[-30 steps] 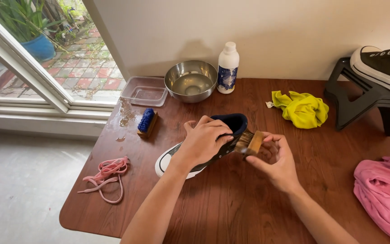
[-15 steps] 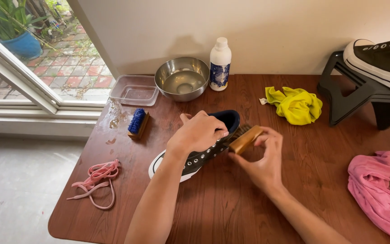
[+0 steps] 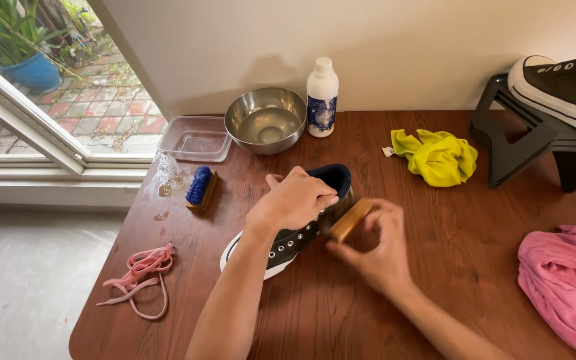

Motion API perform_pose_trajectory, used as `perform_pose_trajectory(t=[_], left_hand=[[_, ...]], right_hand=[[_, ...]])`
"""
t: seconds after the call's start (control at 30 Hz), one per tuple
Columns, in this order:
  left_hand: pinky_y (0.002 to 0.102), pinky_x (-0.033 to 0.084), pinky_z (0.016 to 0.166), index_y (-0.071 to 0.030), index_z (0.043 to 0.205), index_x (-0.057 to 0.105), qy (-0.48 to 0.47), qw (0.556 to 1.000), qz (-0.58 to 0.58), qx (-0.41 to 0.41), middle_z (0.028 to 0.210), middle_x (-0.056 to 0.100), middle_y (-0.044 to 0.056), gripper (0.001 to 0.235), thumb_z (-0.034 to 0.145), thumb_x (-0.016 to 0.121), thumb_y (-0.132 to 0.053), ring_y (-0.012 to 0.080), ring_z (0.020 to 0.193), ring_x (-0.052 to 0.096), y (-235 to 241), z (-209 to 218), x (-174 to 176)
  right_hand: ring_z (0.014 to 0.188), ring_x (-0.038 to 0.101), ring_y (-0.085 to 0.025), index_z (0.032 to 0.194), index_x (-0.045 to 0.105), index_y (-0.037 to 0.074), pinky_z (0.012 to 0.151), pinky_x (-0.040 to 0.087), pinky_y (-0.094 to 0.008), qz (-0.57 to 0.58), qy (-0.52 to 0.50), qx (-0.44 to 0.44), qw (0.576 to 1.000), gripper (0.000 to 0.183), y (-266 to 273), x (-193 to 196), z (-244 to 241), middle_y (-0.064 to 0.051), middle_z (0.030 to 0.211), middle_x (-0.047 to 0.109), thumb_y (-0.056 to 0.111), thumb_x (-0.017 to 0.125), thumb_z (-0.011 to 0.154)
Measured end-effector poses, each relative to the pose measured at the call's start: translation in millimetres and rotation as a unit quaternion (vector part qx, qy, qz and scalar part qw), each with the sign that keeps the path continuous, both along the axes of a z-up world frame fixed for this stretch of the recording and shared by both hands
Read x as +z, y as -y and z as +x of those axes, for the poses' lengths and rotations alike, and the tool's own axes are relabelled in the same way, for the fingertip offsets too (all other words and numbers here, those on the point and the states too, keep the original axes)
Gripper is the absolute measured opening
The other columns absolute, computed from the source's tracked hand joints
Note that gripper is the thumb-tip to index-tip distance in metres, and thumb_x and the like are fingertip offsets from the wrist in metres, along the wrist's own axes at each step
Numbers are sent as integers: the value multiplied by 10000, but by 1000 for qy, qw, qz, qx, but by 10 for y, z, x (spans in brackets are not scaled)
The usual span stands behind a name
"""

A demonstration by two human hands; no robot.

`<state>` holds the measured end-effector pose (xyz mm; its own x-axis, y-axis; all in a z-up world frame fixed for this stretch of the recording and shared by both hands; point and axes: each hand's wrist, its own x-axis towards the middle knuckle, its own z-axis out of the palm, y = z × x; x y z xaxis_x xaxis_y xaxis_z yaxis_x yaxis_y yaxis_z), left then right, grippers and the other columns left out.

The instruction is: The person cleans a black high-top sneaker using a wooden brush. They repeatedly dip the brush into a small plastic container of water and scrub the shoe's upper, eyelets, and toe cap. The person rotates the shoe to access different areas and continues scrubbing throughout the video.

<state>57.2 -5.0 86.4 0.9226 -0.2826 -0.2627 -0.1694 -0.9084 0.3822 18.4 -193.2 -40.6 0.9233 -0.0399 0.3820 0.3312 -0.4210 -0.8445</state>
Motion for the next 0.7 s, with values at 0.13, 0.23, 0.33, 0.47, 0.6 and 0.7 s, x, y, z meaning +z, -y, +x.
perform_pose_trajectory(t=[0.13,0.23,0.33,0.47,0.6,0.7], left_hand=[[650,182,1130,-223,914,714,-16,1000,7,2,885,666,-9,342,1061,458,-397,205,1201,486,20,-89,102],[649,195,1125,-225,1019,732,-14,1000,-12,-6,919,667,-4,336,1069,445,-390,215,1216,483,-25,-57,4],[646,169,1137,-225,1005,735,-23,1000,-6,-2,899,665,-11,372,1076,415,-401,207,1225,474,6,-36,26],[642,184,1120,-204,965,733,-13,1000,-3,-6,857,679,-15,437,1078,387,-446,205,1210,483,-12,-21,-18],[649,188,1121,-187,1040,733,-17,1000,-17,0,949,690,2,443,1079,378,-450,211,1229,478,-38,-8,-46],[657,179,1124,-185,1038,736,-11,1000,-19,3,928,687,8,458,1074,378,-468,215,1222,481,-33,19,-83]], right_hand=[[1231,610,-318,806,456,122,1043,466,-423,3,-23,65,998,767,-137,49,-238,-59,1376,537,350,1063,397],[1253,585,-344,793,423,115,1072,454,-443,-13,-15,12,1000,720,47,68,-56,-99,1402,479,335,1031,475],[1260,576,-347,817,416,113,1079,438,-438,7,16,-9,1000,724,42,133,-26,-109,1395,460,354,1020,498],[1247,579,-334,785,427,110,1086,426,-419,-7,52,53,997,774,-116,5,-215,-101,1379,484,383,1054,422],[1277,578,-337,798,480,105,1066,458,-428,-54,68,69,994,712,-74,-21,-166,-94,1405,485,362,1040,441],[1322,543,-329,797,458,103,1096,439,-423,-67,84,25,994,671,-11,25,-78,-85,1419,457,332,1010,493]])
